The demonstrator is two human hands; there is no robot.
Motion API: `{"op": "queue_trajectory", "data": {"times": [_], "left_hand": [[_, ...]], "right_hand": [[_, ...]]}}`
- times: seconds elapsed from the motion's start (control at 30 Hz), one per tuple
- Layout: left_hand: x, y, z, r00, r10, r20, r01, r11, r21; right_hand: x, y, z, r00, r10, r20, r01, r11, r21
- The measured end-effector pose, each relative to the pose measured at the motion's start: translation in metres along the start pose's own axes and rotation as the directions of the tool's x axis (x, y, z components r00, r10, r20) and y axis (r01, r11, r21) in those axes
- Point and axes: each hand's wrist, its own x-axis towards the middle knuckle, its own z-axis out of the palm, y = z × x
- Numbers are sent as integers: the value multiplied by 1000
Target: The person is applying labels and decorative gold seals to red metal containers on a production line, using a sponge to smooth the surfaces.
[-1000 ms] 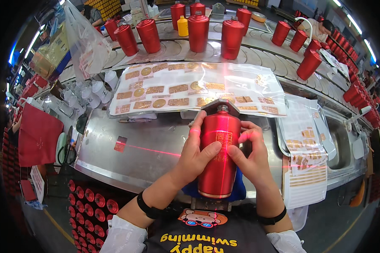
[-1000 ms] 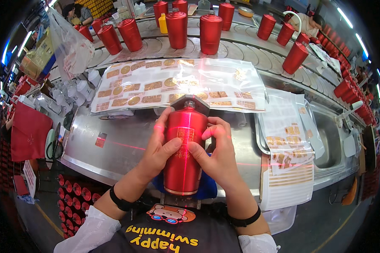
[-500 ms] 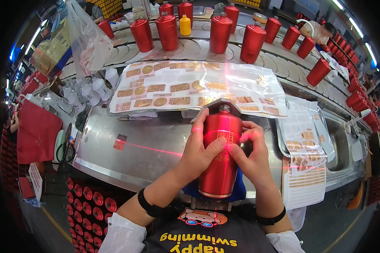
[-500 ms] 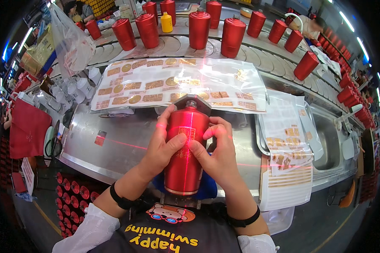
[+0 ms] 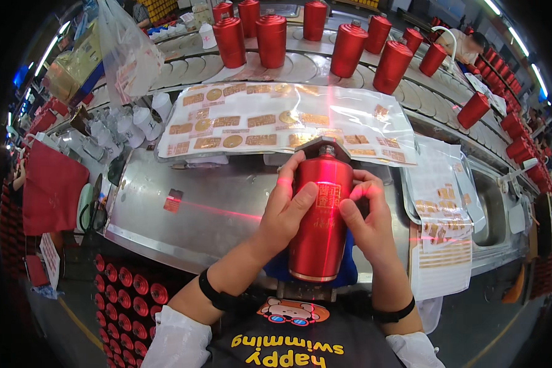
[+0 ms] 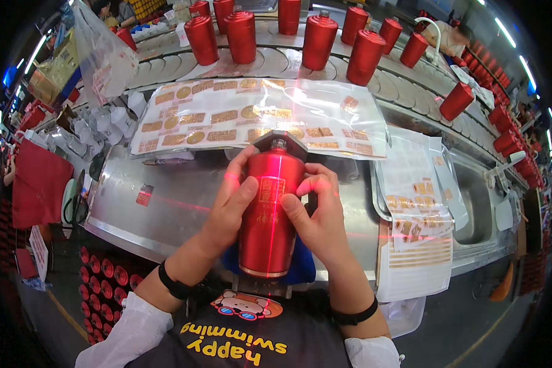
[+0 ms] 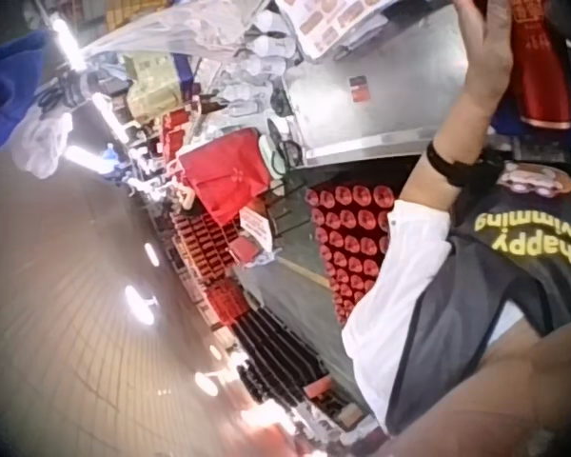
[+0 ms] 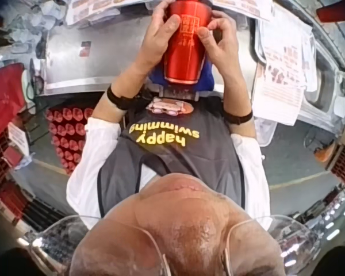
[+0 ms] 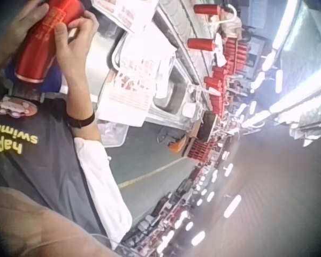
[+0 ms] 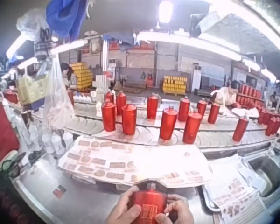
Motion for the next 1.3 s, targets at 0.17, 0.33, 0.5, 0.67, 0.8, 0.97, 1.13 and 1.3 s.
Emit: {"op": "queue_trajectory", "data": {"times": [0.17, 0.33, 0.5, 0.67, 0.8, 0.97, 1.13, 1.3], "left_hand": [[0, -5, -4, 1000, -8, 10, 8, 1000, -3], [2, 2, -1, 998, -55, 43, 56, 998, -28], [0, -4, -1, 1000, 1, -14, 0, 1000, 31], [-8, -6, -4, 999, -25, 24, 27, 992, -126], [-23, 18, -1, 989, -113, 93, 125, 983, -133], [-44, 8, -21, 992, -86, 97, 89, 996, -20], [-47, 7, -18, 990, -37, 138, 39, 999, -8], [-51, 6, -15, 991, -42, 124, 49, 997, -54]], "right_hand": [[3, 4, -1, 999, -27, 17, 28, 999, -40], [0, 3, -8, 999, 18, 46, -18, 1000, 8], [33, -50, -26, 991, -92, 94, 110, 974, -199], [96, -81, -22, 742, -103, 662, 483, 767, -422], [106, -78, -14, 762, -252, 596, 616, 563, -550], [43, -86, -20, 596, -307, 742, 638, 743, -205], [58, -36, -51, 943, -225, 244, 322, 794, -516], [80, -56, -19, 889, -201, 411, 373, 838, -398]]}}
